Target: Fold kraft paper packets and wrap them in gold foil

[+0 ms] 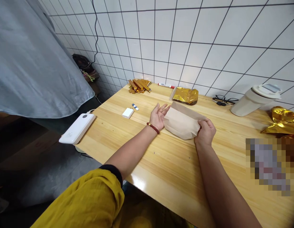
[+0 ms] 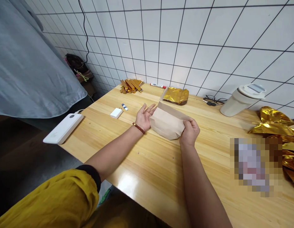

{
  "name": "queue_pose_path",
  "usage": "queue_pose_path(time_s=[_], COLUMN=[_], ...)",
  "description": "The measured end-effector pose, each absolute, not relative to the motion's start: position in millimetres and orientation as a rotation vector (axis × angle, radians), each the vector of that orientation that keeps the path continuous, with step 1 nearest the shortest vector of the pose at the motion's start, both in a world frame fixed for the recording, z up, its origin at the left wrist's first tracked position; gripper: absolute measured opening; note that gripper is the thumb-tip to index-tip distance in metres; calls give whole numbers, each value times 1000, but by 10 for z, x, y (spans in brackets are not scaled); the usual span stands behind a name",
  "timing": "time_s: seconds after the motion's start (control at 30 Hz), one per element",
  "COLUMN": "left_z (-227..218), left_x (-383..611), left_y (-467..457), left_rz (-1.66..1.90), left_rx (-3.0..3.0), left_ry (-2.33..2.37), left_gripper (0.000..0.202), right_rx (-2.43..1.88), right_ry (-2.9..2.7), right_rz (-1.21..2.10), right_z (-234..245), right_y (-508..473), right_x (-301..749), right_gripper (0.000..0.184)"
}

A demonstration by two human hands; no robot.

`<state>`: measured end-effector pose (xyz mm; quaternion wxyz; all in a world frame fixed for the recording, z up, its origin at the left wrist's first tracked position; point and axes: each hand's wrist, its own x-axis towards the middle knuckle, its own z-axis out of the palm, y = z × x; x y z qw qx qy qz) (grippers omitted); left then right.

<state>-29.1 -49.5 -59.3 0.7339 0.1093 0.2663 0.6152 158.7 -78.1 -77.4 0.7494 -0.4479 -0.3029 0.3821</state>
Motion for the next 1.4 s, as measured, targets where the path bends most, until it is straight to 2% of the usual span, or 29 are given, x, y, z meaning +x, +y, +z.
queue_pose_path(time_s=[0.1, 0.23, 0.33, 0.5, 0.73, 0.97, 1.2, 1.27, 1.4], left_z=[-619, -663, -690, -702, -717, -731, -723, -727, -735], left_x=[-265, -172, -120, -96, -79, -105, -123, -118, -114], left_y=[-489, -506, -525, -520, -501, -468, -497, -501, -491], left_rz=[1347, 1280, 1280, 1484, 1696, 1617, 1475, 1492, 1514], left_rx=[290, 494, 577, 535, 536, 534, 639, 654, 622], left_ry=[635, 685, 726, 724, 756, 794, 797, 819, 869], left_gripper=[28, 40, 35, 35, 37, 32, 50, 47, 30], right_rx=[-965, -956, -954, -965, -1070, -1127, -1086, -1087, -1111], right_ry=[-645, -640, -656, -738, -910, -938, -811, -794, -786], right_rz=[870, 891, 893, 903, 852, 738, 684, 689, 595], right_z=[-759, -740, -743, -765, -806, -841, -888, -867, -783], right_y=[-777, -790, -794, -798, -821, -795, -750, -756, -801], right_x=[1586, 1574, 1576, 1596, 1563, 1590, 1637, 1632, 1618], right_gripper=[17, 29, 33, 38, 66, 59, 51, 46, 36])
